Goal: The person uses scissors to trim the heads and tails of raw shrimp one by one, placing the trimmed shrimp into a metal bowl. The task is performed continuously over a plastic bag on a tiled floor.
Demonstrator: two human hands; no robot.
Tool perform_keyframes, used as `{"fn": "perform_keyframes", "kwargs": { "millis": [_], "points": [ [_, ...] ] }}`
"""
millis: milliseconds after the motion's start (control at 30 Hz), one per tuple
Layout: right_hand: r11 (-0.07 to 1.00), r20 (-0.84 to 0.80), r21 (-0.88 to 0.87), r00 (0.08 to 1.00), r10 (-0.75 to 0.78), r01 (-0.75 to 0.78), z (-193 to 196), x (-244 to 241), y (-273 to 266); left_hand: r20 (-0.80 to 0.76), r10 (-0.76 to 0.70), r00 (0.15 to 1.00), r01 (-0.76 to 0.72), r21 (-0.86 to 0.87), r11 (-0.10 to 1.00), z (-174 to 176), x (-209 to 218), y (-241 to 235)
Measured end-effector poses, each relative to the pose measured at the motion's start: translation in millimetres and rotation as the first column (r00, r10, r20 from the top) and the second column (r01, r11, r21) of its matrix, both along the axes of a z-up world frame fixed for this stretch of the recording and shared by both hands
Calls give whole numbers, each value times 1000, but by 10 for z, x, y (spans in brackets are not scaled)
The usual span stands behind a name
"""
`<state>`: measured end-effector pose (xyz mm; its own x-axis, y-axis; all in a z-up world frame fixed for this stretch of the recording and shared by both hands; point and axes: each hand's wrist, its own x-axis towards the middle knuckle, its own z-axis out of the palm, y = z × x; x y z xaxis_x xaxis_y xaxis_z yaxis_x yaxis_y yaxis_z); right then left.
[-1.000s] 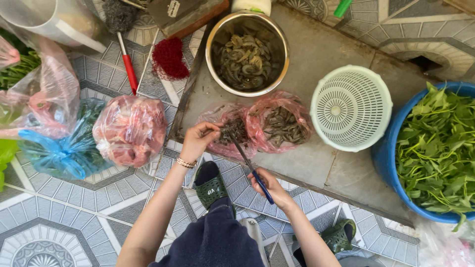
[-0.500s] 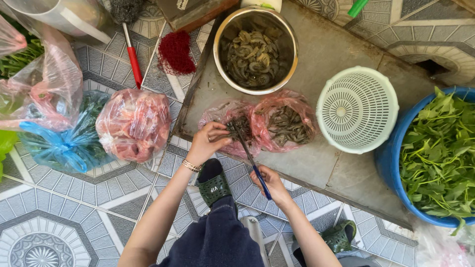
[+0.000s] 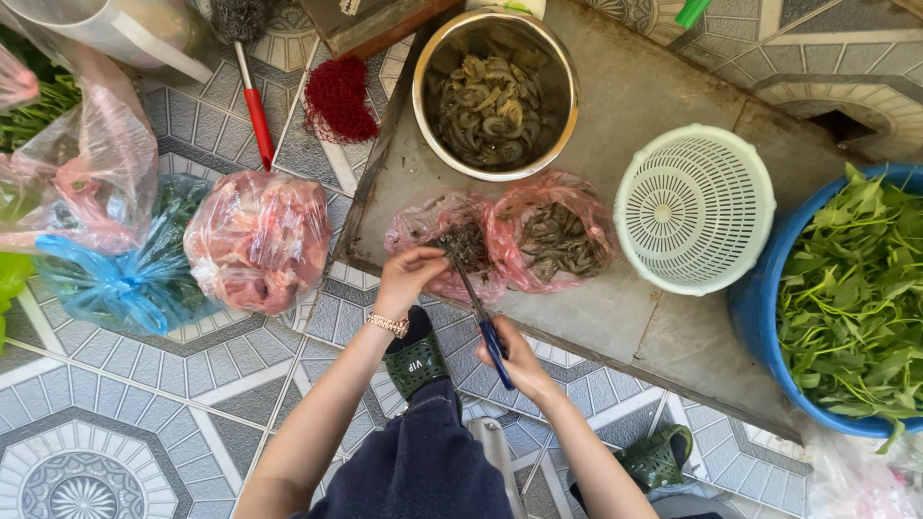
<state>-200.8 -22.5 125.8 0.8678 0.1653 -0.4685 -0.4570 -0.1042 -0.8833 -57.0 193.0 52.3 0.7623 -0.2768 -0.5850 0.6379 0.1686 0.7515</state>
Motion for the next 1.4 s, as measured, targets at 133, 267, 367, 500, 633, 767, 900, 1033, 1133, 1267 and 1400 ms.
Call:
{"fn": "perform_keyframes", "kwargs": {
  "millis": [133,267,367,500,633,767,900,1033,1133,1267,1400],
  "points": [
    [979,-30,-206,1000,-5,-1,62,4,143,5,29,1000,-29,28,999,9,-42,-55],
    [941,-99,-336,993,-56,20,218,35,264,-88,84,993,-81,43,996,42,-93,-115],
    [935,-97,-352,991,-89,49,232,32,298,-170,92,981,-84,54,995,90,-153,-161],
    [981,-199,-107,964,-179,161,65,-20,305,-204,99,974,-96,22,995,134,-198,-195],
    [984,-98,74,983,-154,161,-93,-49,176,-216,91,972,-86,31,996,104,-169,-155],
    [996,-121,-38,989,-89,85,-76,-9,-2,-114,-18,993,15,-21,1000,36,-73,-36],
    [995,-94,-99,995,-30,21,23,22,-51,-124,-70,990,69,-13,998,-18,5,31],
    [995,-127,-89,991,-51,39,75,42,8,-139,-95,986,90,-38,995,-27,39,37],
    [995,-127,-102,991,-34,21,98,67,15,-154,-114,981,116,5,993,-3,57,36],
    [994,-79,-106,997,2,-10,157,72,-6,-172,-121,978,123,3,992,59,87,35],
    [991,-87,-129,996,17,-28,141,57,-16,-177,-146,973,147,-10,989,91,109,16]
  ]
}}
